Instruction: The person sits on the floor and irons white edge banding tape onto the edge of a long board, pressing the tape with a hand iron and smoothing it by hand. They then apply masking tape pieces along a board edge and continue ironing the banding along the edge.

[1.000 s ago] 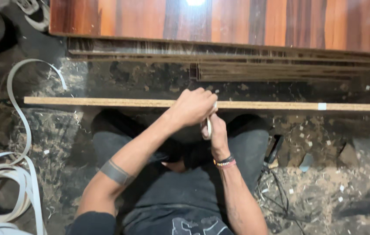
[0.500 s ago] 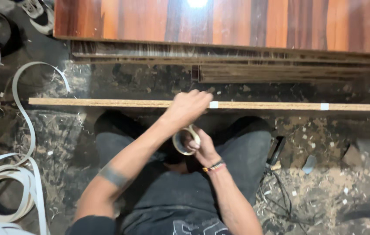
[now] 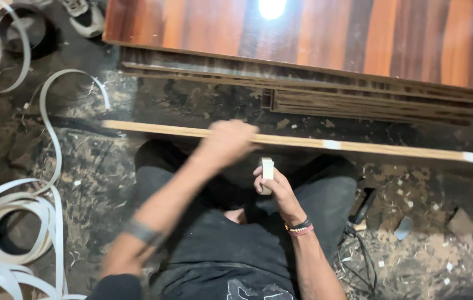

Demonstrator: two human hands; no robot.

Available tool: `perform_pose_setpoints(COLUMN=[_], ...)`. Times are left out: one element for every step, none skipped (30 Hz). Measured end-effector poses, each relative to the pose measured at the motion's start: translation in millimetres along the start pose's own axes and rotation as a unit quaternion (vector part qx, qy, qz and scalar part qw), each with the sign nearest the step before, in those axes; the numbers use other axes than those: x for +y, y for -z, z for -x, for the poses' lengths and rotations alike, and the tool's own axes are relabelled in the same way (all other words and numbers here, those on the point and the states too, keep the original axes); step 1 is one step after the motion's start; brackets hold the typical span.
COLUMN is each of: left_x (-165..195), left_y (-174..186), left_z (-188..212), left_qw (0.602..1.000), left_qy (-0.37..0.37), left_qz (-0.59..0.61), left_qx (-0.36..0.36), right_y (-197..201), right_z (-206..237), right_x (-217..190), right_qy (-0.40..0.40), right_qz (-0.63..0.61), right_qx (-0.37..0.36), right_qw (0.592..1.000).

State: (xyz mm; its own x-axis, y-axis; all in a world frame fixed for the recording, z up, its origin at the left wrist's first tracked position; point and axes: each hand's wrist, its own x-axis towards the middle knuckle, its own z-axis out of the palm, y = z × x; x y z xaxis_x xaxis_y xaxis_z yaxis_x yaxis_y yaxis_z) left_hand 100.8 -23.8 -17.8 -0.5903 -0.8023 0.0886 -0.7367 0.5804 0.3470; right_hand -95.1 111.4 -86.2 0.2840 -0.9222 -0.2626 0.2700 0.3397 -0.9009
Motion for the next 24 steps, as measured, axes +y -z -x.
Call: perform_pose_setpoints(left_x=[18,33,51,64,74,81,83,82,76,66,54,41,30,24,19,16,15,16,19,21,25,28,32,35], left_y=[-8,-15,-22,-27,-29,-30,-28,-25,-19,-12,-4,4,11,16,20,23,25,26,27,27,28,27,26,25], left_z=[-11,-24,-37,-49,-57,-62,-66,-64,-60,-54,-45,-34,-23,-15,-10,-6,-3,-2,-3,-3,-4,-5,-7,-8], left_qw=[1.000,0.996,0.995,0.995,0.990,0.984,0.976,0.971,0.967,0.962,0.956,0.949,0.947,0.945,0.947,0.948,0.950,0.952,0.953,0.954,0.953,0.952,0.950,0.956], left_qy=[-0.014,-0.050,-0.054,-0.061,-0.073,-0.085,-0.099,-0.095,-0.094,-0.095,-0.087,-0.078,-0.088,-0.095,-0.096,-0.095,-0.093,-0.104,-0.116,-0.129,-0.125,-0.123,-0.121,-0.106], left_qz=[0.014,0.064,0.073,0.080,0.119,0.157,0.195,0.217,0.238,0.256,0.280,0.305,0.309,0.313,0.308,0.303,0.298,0.288,0.279,0.271,0.274,0.279,0.283,0.268], left_qx=[0.017,0.045,0.031,0.018,0.016,0.015,0.013,0.016,0.017,0.017,0.007,-0.006,0.002,0.014,0.009,0.006,0.004,0.013,0.023,0.031,0.036,0.041,0.044,0.046], right_y=[0,0,0,1,1,2,3,3,4,3,2,1,-1,-3,-6,-7,-9,-11,-12,-12,-13,-13,-12,-12], right_z=[-1,-2,-2,-1,1,3,5,8,11,11,12,11,9,7,4,2,0,-1,-1,-1,-1,0,0,-1], right_x=[-1,-3,-5,-7,-9,-12,-15,-19,-24,-28,-31,-35,-38,-41,-44,-46,-49,-51,-53,-55,-57,-59,-60,-61], right_qy=[-0.018,-0.038,-0.030,-0.020,-0.010,-0.010,-0.010,-0.010,-0.005,0.004,0.011,0.019,0.027,0.034,0.036,0.037,0.038,0.043,0.048,0.054,0.055,0.055,0.057,0.045], right_qz=[0.021,0.043,0.046,0.049,0.052,0.061,0.070,0.078,0.075,0.070,0.063,0.063,0.064,0.067,0.066,0.066,0.066,0.069,0.073,0.077,0.080,0.084,0.087,0.078], right_qx=[-0.001,-0.003,-0.005,-0.006,-0.003,0.014,0.032,0.055,0.051,0.047,0.046,0.049,0.050,0.047,0.048,0.047,0.044,0.038,0.033,0.030,0.033,0.039,0.045,0.062], right_qw=[1.000,0.998,0.998,0.999,0.999,0.998,0.997,0.995,0.996,0.996,0.997,0.997,0.996,0.996,0.996,0.996,0.996,0.996,0.996,0.995,0.995,0.994,0.994,0.994])
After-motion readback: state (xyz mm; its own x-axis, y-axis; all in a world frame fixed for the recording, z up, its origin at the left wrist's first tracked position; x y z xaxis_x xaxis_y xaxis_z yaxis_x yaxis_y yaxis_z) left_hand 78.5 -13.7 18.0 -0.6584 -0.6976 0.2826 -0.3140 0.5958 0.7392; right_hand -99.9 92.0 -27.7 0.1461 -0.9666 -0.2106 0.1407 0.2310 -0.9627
